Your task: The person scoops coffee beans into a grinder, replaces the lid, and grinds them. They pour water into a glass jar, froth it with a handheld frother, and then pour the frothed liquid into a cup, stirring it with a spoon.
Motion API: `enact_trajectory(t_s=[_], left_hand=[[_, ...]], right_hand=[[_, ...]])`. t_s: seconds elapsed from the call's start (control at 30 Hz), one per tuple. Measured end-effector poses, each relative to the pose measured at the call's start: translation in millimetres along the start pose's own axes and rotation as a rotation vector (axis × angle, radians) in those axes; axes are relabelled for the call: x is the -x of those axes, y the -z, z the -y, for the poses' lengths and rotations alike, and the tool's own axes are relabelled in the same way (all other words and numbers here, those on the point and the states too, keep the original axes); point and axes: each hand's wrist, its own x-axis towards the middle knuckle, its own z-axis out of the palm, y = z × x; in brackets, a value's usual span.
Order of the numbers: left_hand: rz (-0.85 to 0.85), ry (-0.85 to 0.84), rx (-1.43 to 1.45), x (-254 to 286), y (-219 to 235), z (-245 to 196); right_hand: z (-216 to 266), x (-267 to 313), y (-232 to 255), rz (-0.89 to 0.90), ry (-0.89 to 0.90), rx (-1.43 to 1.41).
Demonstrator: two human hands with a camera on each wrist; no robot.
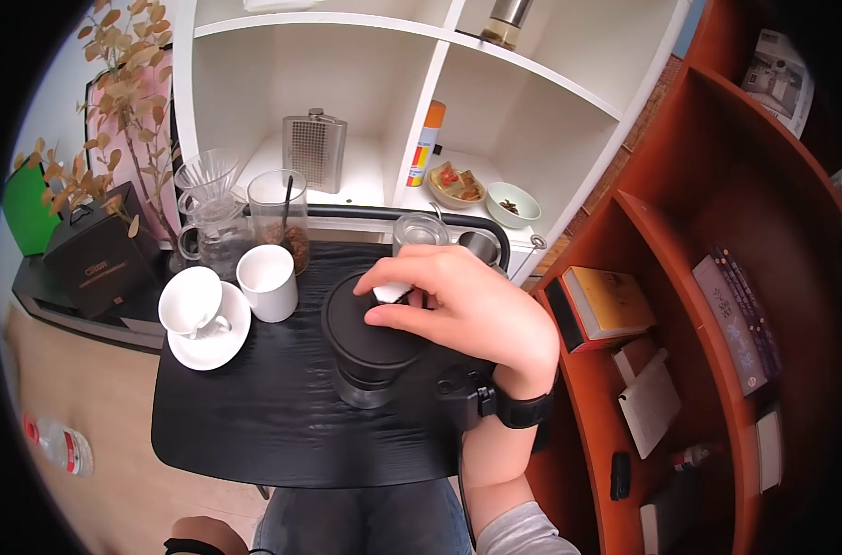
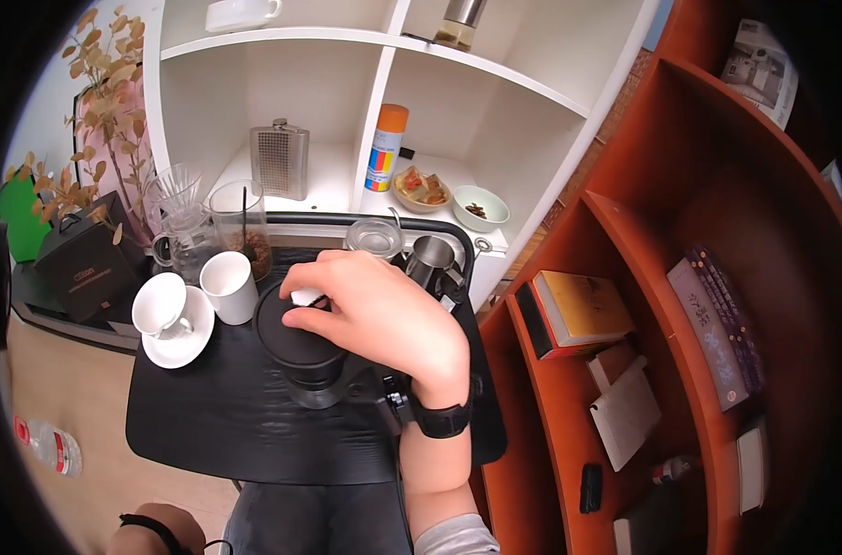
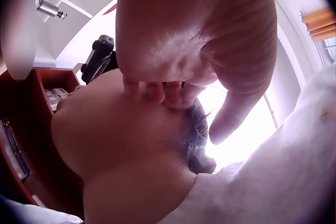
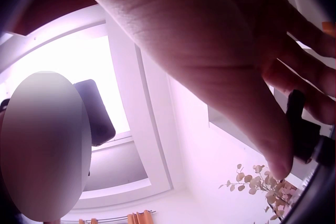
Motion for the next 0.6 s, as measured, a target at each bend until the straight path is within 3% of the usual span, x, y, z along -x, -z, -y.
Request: enact_trajectory(t_s=[0.37,0.47,0.6], left_hand=[[-0.046,-0.011,-0.140,-7.8,-11.1,-5.7],[-0.059,-0.007,-0.184,-11.3,-11.8,-9.4],[-0.068,-0.006,-0.245,-16.6,-12.3,-14.1]], right_hand=[[-3.6,0.2,1.0,-0.053,0.058,-0.048],[4.7,-3.1,5.1,0.035,-0.066,-0.058],[3.0,-8.7,-7.9,-0.075,0.001,0.042]])
